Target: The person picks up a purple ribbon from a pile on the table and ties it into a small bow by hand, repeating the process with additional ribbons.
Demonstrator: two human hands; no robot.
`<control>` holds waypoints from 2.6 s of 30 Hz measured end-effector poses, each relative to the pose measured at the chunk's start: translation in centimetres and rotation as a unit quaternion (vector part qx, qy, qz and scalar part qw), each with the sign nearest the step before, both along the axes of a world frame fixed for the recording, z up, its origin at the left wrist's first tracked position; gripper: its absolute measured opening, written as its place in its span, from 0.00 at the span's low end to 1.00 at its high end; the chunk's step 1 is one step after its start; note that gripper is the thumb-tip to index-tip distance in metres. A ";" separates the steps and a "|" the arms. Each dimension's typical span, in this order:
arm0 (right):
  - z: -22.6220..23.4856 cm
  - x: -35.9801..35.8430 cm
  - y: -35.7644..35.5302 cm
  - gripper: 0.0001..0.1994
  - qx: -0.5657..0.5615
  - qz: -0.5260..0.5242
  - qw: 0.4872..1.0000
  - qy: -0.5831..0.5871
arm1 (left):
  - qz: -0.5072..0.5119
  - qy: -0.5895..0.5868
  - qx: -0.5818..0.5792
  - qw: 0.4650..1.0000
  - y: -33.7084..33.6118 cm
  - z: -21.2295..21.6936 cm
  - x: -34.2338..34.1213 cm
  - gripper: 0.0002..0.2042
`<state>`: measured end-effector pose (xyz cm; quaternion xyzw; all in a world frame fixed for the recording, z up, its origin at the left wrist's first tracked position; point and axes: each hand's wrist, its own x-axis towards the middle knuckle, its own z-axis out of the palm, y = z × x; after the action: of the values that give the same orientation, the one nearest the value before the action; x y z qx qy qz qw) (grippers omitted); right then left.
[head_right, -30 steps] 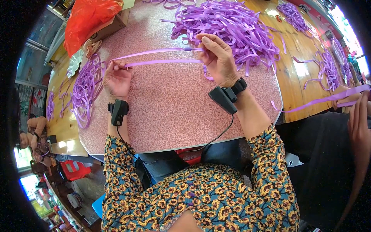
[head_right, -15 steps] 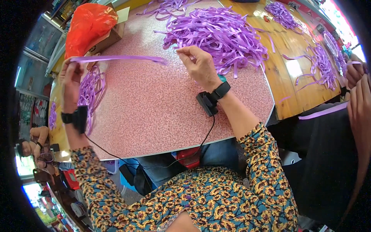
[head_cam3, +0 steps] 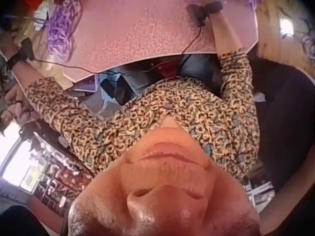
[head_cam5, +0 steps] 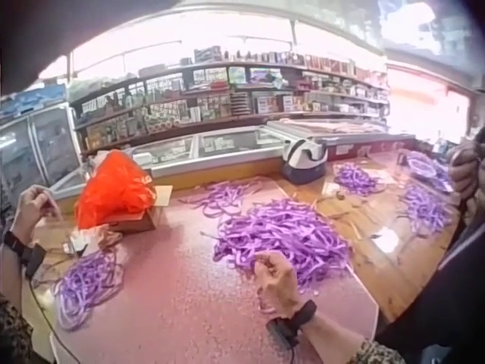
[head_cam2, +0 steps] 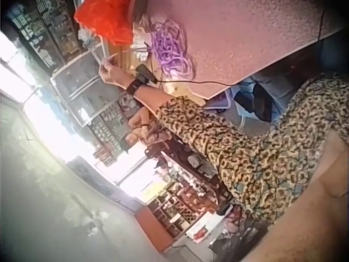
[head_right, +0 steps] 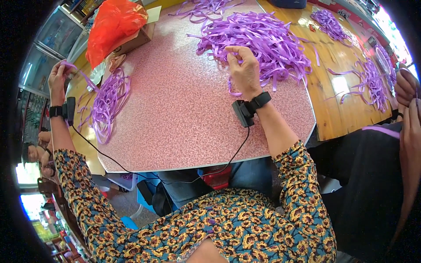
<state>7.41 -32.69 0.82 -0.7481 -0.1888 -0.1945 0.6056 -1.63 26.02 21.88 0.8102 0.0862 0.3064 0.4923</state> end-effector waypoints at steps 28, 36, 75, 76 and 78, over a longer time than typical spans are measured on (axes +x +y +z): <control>6.5 -0.7 -2.9 0.07 0.401 0.312 0.809 0.297 | -0.410 0.055 -0.210 0.886 -42.9 -15.0 0.1 0.16; 5.7 -0.9 -2.2 0.08 0.344 0.295 0.844 0.285 | -0.414 0.207 -0.415 0.783 -41.2 -17.1 0.1 0.13; 4.5 -4.7 2.0 0.06 -0.084 0.185 0.979 -0.024 | -0.399 0.113 -0.281 0.866 -36.0 -18.5 -0.8 0.07; 4.3 -4.6 2.0 0.06 -0.084 0.183 0.979 -0.025 | -0.401 0.113 -0.280 0.865 -36.3 -18.3 -0.9 0.07; 3.9 -4.4 2.0 0.07 0.004 0.233 0.970 0.071 | -0.412 0.086 -0.372 0.828 -36.7 -17.7 -1.3 0.06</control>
<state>3.02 -30.71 4.71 -0.6933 -0.3136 0.0046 0.6488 -2.88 -10.64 4.21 0.5494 -0.1064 -0.0507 0.8272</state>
